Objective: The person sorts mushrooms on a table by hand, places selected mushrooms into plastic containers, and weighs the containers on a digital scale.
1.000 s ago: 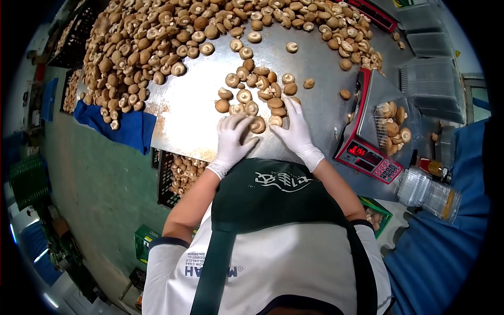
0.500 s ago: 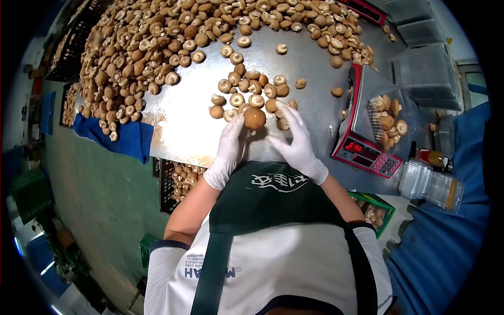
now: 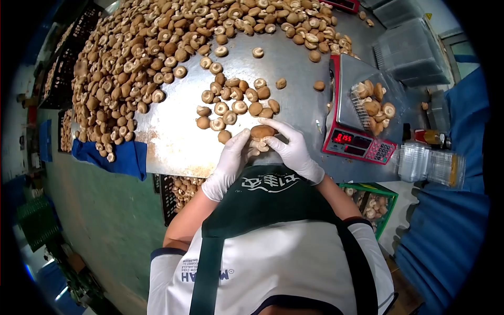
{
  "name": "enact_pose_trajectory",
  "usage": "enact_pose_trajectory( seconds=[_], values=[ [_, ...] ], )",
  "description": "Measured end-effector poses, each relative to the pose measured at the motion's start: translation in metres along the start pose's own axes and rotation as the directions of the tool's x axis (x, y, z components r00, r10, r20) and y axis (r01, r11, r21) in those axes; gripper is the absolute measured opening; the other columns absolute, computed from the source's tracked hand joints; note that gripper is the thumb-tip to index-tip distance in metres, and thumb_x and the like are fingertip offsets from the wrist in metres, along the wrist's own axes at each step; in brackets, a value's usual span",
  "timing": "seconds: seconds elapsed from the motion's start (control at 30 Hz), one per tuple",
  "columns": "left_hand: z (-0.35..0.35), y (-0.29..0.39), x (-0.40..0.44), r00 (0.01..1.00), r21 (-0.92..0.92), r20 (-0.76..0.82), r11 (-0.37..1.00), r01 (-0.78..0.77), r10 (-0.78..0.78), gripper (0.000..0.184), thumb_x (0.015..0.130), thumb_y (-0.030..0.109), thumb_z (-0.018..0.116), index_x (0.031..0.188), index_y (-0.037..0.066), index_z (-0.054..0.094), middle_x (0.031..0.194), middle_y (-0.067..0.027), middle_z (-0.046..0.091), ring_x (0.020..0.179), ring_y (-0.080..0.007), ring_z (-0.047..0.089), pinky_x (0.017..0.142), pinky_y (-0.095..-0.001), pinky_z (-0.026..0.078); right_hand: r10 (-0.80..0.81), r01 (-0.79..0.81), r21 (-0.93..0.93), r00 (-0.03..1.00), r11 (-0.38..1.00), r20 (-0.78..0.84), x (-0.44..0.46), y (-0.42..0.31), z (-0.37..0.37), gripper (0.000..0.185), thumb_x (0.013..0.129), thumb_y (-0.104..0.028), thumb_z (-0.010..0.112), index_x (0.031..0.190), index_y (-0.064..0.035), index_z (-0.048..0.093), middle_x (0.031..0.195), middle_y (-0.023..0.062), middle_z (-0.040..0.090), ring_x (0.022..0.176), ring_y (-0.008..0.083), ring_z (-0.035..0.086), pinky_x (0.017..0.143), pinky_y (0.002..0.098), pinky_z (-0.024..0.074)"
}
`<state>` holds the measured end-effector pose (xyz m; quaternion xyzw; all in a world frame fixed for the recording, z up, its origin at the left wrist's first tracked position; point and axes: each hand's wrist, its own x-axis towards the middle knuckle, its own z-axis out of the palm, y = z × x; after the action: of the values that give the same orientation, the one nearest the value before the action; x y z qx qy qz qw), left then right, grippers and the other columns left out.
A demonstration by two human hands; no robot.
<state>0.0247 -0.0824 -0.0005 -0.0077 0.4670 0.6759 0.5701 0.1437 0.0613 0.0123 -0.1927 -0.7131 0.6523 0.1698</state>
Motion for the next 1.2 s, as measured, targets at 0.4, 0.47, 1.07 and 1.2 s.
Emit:
enact_pose_trajectory(
  seconds=[0.4,0.47,1.07,1.2],
  values=[
    [-0.015,-0.005,0.005,0.992,0.285,-0.005,0.951,-0.122,0.128,0.031,0.101,0.033,0.050,0.118,0.009,0.061,0.099,-0.0019,0.068,0.094,-0.0113,0.061,0.085,-0.0280,0.042,-0.509,-0.235,-0.639,0.436,0.732,-0.742,-0.042,-0.031,-0.185,0.047,0.091,-0.014,0.062,0.137,-0.0032,0.055,0.122,0.0152,0.061,0.110,0.0284,0.056,0.100,0.0380,0.0431],
    [-0.016,-0.006,0.006,0.991,0.310,-0.022,0.943,-0.121,0.134,0.032,0.101,0.033,0.050,0.119,0.008,0.060,0.099,-0.0020,0.068,0.094,-0.0115,0.061,0.086,-0.0282,0.042,-0.538,-0.279,-0.658,0.400,0.699,-0.742,-0.050,-0.026,-0.207,0.047,0.092,-0.016,0.061,0.136,-0.0030,0.055,0.123,0.0171,0.061,0.111,0.0301,0.055,0.100,0.0398,0.0425],
    [-0.091,-0.005,-0.004,0.895,0.189,-0.284,0.935,-0.300,0.345,0.031,0.101,0.024,0.050,0.121,0.003,0.062,0.106,-0.0081,0.069,0.100,-0.0179,0.063,0.089,-0.0326,0.047,-0.319,-0.063,-0.567,0.773,0.822,-0.548,0.008,-0.034,-0.125,0.032,0.090,-0.002,0.055,0.121,0.0007,0.064,0.121,0.0140,0.065,0.114,0.0284,0.059,0.100,0.0378,0.0453],
    [-0.118,-0.001,-0.008,0.827,0.161,-0.382,0.911,-0.381,0.413,0.028,0.100,0.021,0.054,0.119,0.002,0.063,0.102,-0.0088,0.068,0.098,-0.0195,0.063,0.092,-0.0344,0.047,-0.142,-0.004,-0.619,0.972,0.785,-0.188,0.037,0.025,-0.057,0.033,0.087,-0.004,0.060,0.119,-0.0057,0.065,0.121,0.0114,0.064,0.112,0.0329,0.059,0.100,0.0390,0.0455]
  ],
)
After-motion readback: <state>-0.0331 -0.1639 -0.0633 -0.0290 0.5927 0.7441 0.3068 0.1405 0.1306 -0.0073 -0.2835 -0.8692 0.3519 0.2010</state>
